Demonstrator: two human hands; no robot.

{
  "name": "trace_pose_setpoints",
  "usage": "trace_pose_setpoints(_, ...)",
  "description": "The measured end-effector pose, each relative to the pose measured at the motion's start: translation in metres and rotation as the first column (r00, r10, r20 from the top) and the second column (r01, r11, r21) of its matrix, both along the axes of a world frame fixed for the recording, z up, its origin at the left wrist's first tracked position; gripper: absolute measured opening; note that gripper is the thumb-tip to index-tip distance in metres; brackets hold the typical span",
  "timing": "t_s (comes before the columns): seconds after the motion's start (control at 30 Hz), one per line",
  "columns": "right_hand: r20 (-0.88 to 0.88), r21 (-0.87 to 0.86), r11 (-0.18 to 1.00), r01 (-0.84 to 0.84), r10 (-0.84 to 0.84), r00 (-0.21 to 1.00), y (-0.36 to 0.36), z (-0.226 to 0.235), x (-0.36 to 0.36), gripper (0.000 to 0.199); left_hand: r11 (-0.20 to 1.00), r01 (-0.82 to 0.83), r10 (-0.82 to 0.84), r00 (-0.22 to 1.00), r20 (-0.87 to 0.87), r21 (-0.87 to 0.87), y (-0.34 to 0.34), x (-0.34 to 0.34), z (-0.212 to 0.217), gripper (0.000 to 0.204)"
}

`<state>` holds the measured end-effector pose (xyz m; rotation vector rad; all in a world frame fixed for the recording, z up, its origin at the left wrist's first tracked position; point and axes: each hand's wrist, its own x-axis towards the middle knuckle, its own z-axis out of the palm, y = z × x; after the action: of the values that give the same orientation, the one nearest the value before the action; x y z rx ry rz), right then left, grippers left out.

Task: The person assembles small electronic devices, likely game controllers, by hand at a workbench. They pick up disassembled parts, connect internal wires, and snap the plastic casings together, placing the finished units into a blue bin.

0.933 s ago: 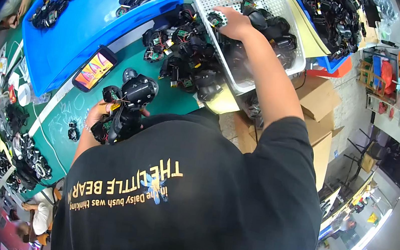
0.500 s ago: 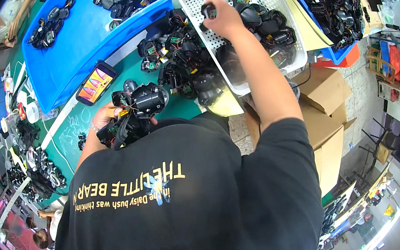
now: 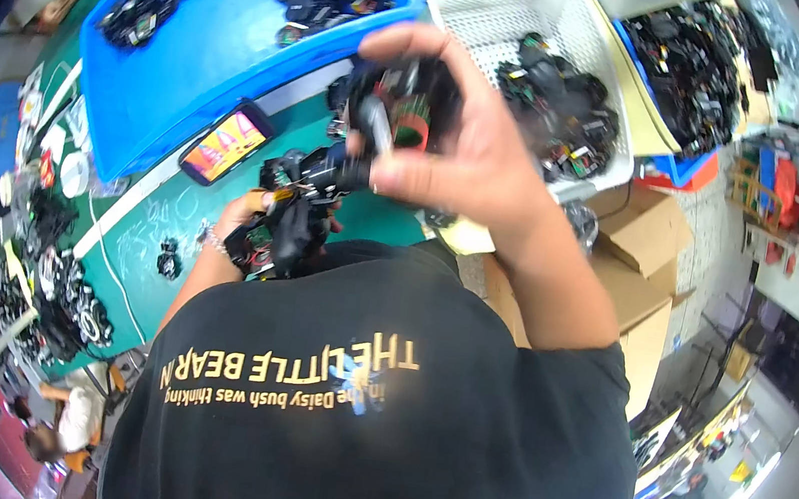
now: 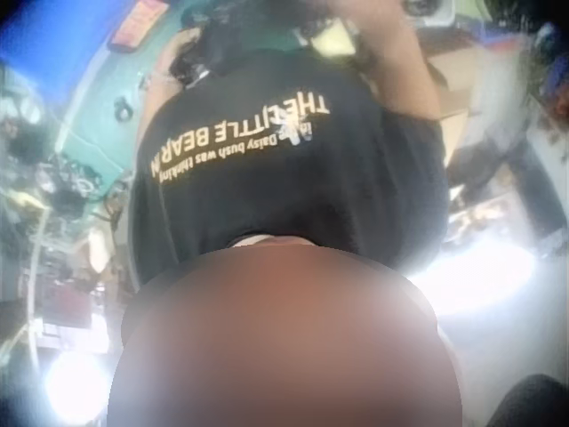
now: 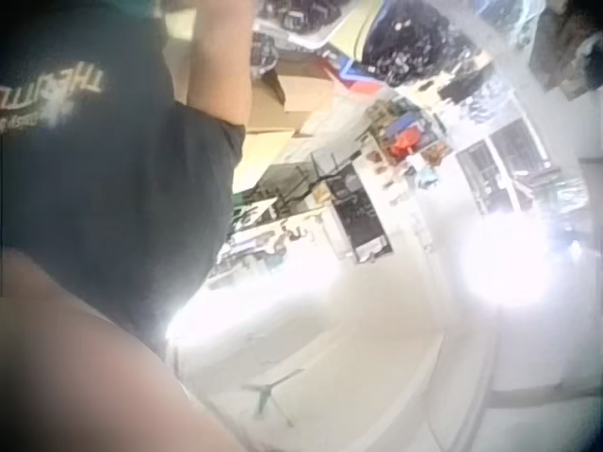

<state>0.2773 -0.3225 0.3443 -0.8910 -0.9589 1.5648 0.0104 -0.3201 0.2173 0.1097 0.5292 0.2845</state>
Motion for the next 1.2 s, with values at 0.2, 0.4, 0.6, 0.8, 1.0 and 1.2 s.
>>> trace_pose_setpoints(0.2,0.194,0.09,0.875,-0.476,0.454,0.87,-0.003,-0.018,-0.063,0.057,0.956,-0.225,0.23,0.973,0.004,-0.19,-0.017,-0.024,-0.018,0.039)
trace_pose_setpoints(0.4,0.458,0.126,0.831,-0.542,0.436,0.775,-0.002,-0.044,-0.091,0.043,0.935,-0.348,0.346,0.937,-0.039,-0.063,-0.026,-0.028,-0.02,0.028)
trace_pose_setpoints(0.6,0.496,0.172,0.866,-0.469,0.335,0.801,-0.005,-0.073,-0.1,0.04,0.893,-0.426,0.444,0.888,0.121,-0.148,-0.035,-0.03,-0.048,0.037)
trace_pose_setpoints(0.8,0.423,0.314,0.932,-0.182,0.034,0.905,-0.021,-0.111,-0.103,0.027,0.841,-0.464,0.477,0.879,-0.023,-0.28,-0.028,-0.015,-0.031,0.03)
trace_pose_setpoints(1.0,0.331,0.461,0.884,-0.081,-0.087,0.94,-0.006,-0.117,-0.093,0.025,0.827,-0.414,0.447,0.895,-0.001,-0.381,-0.002,-0.001,-0.022,0.027)
trace_pose_setpoints(1.2,0.386,0.33,0.941,0.074,-0.206,0.899,0.055,-0.1,-0.08,0.021,0.893,-0.333,0.405,0.887,0.22,-0.302,0.076,0.021,-0.017,0.037)
